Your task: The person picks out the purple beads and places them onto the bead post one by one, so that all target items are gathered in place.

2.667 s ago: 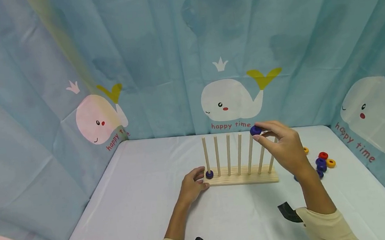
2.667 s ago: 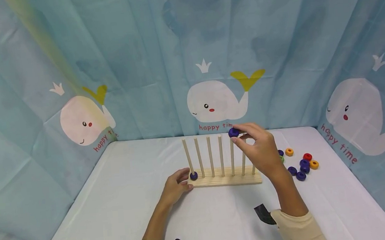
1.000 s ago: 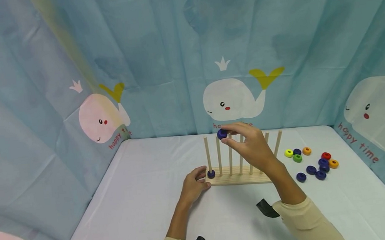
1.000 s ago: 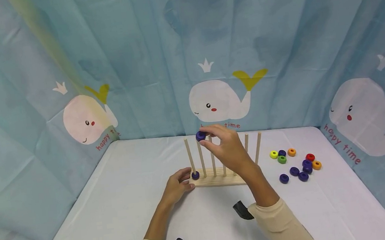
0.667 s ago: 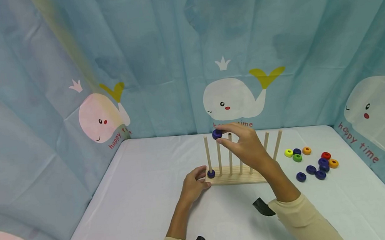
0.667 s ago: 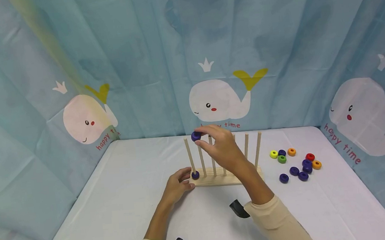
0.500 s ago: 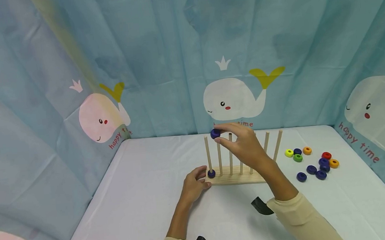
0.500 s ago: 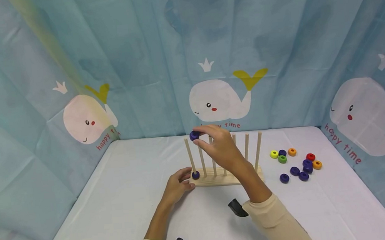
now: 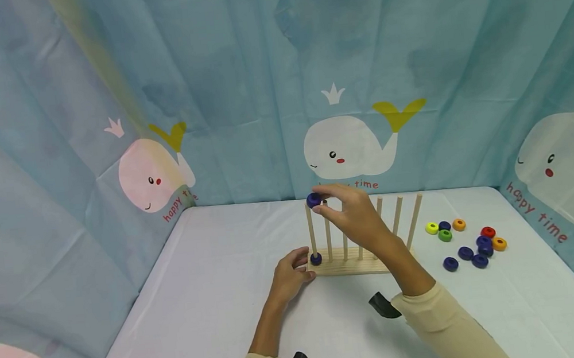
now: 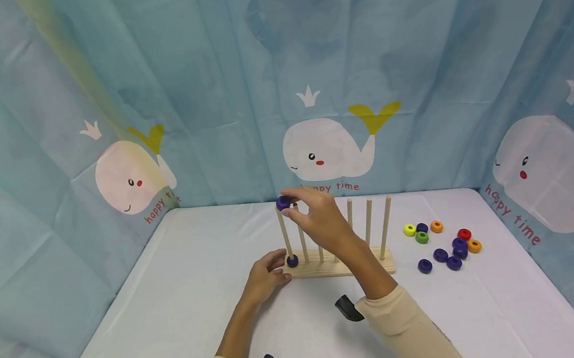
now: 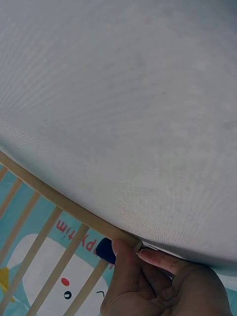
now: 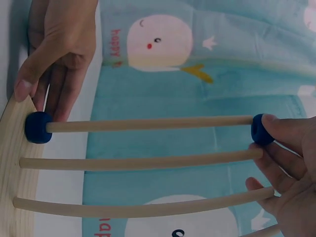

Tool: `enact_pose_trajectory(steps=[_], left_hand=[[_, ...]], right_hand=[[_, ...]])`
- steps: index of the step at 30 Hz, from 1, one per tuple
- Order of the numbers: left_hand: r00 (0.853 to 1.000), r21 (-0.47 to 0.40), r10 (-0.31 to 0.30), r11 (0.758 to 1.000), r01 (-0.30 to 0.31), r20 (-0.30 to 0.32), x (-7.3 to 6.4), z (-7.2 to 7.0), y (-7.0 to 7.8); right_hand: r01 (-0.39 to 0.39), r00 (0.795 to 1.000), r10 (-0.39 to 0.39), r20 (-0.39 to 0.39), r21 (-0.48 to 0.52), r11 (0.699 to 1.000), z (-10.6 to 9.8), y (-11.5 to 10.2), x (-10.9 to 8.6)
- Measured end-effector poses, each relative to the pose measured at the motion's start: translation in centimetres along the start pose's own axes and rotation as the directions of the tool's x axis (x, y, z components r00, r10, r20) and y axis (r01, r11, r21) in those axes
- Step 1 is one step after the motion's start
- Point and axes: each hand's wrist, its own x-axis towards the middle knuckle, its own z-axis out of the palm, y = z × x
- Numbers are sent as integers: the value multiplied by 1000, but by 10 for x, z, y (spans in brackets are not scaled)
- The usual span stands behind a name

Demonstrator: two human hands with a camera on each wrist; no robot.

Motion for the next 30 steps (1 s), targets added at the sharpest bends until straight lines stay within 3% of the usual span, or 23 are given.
enact_pose_trajectory(steps=[30], left_hand=[[1000, 5, 8, 1000, -8, 12, 0, -1, -1]], right_hand=[[-39, 997, 38, 66, 12, 999, 5, -1, 7]])
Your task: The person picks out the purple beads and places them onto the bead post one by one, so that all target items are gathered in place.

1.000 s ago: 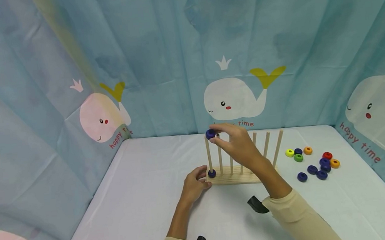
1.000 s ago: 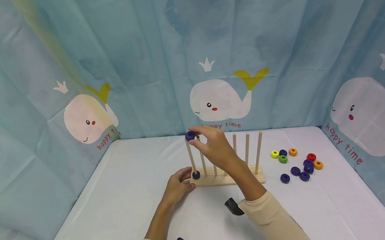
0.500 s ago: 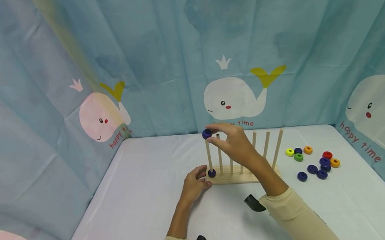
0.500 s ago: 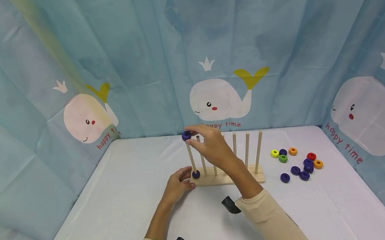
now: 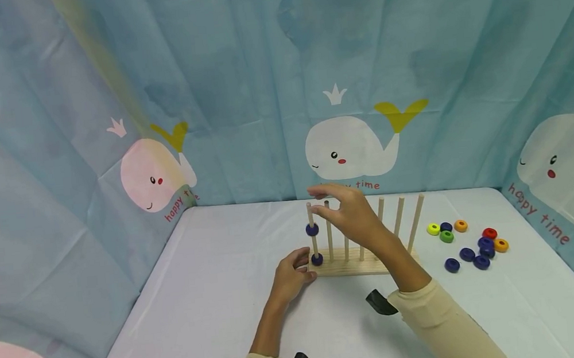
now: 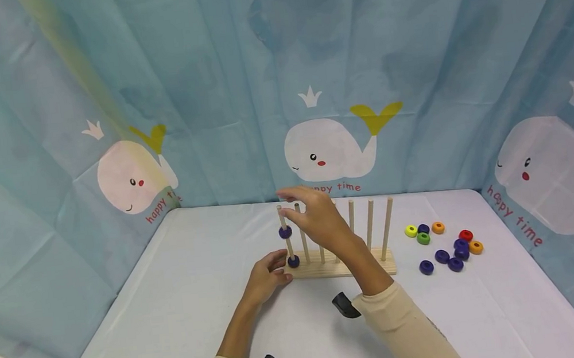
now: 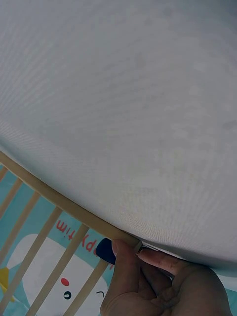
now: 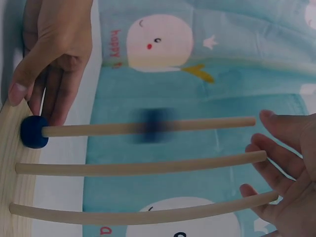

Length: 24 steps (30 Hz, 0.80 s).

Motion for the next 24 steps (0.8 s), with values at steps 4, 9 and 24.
enact_pose_trajectory(steps=[4, 9, 24], left_hand=[[1000, -3, -4, 1000, 4, -3, 0, 1, 1], [1000, -4, -9, 1000, 9, -7, 0, 1, 2], [1000, -3, -12, 1000, 12, -9, 0, 1, 1]], right_hand=[[0, 1000, 0, -12, 13, 1000, -4, 0, -2], [6, 999, -6, -32, 1, 1000, -9, 0, -6], [31, 990, -33, -140, -14, 999, -35, 0, -22]])
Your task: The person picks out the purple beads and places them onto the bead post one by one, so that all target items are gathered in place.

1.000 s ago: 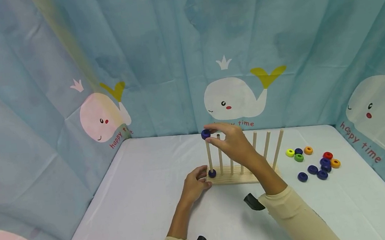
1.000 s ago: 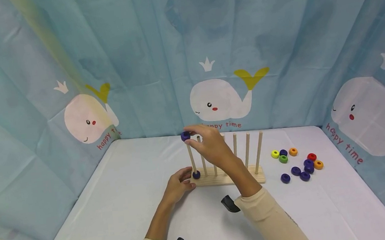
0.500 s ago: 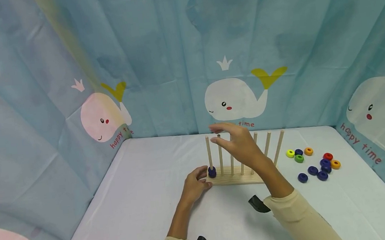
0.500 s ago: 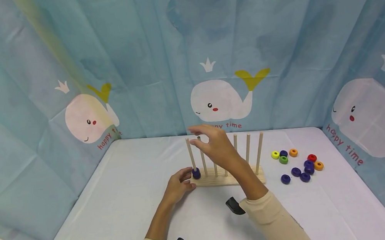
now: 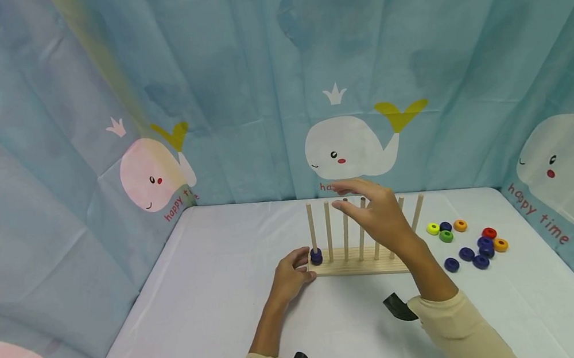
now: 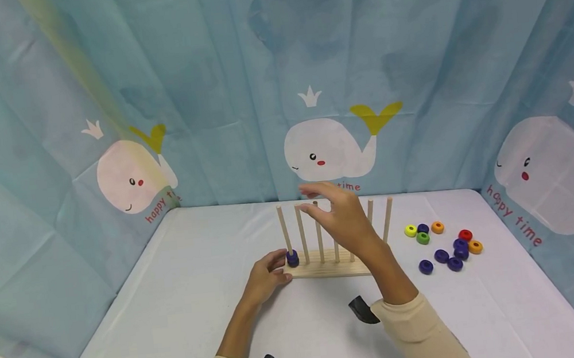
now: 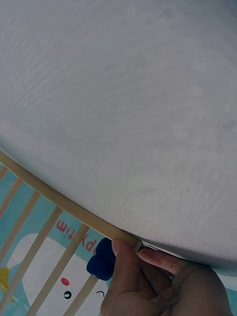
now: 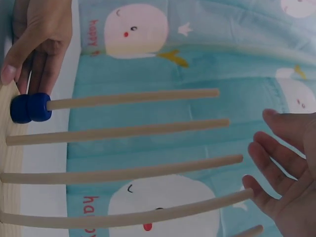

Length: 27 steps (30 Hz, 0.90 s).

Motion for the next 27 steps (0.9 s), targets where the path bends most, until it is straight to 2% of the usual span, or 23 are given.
enact_pose_trajectory(steps=[12, 20, 27], left_hand=[[1000, 4, 11, 1000, -11, -5, 1, 1, -2], [1000, 2, 17, 1000, -17, -2, 1, 2, 0], [1000, 6, 31, 999, -31, -3, 1, 1, -1]], right_hand=[[-51, 995, 51, -90, -2, 999, -21, 4, -19], [-53, 985, 49, -162, -21, 998, -36, 9, -31], [-65, 982, 59, -181, -25, 998, -48, 14, -41]])
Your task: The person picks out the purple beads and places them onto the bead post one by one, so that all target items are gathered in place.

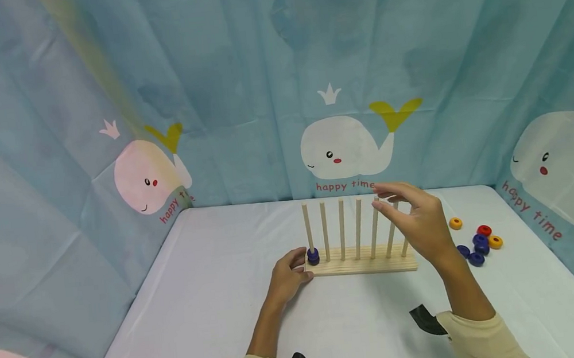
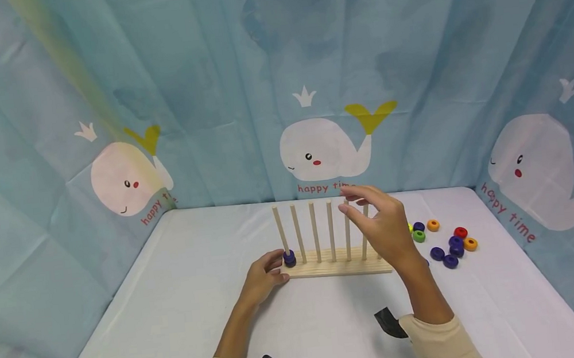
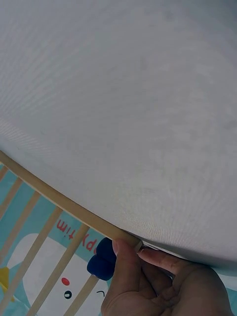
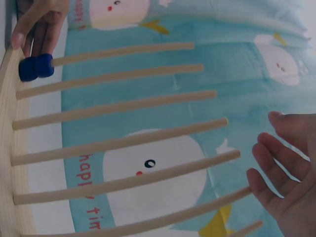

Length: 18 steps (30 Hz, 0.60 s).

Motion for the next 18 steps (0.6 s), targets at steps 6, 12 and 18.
enact_pose_trajectory(steps=[6, 12, 18], left_hand=[[1000, 1, 0, 1000, 0, -2, 0, 0, -1], [1000, 15, 1, 1000, -1, -3, 1, 0, -2], [1000, 18, 0, 1000, 0, -4, 0, 0, -2]], right_hand=[[-36, 999, 35, -37, -32, 999, -12, 5, -7], [-44, 996, 42, -75, -33, 998, -22, 15, -14], [-60, 993, 58, -106, -12, 998, -31, 24, -18]])
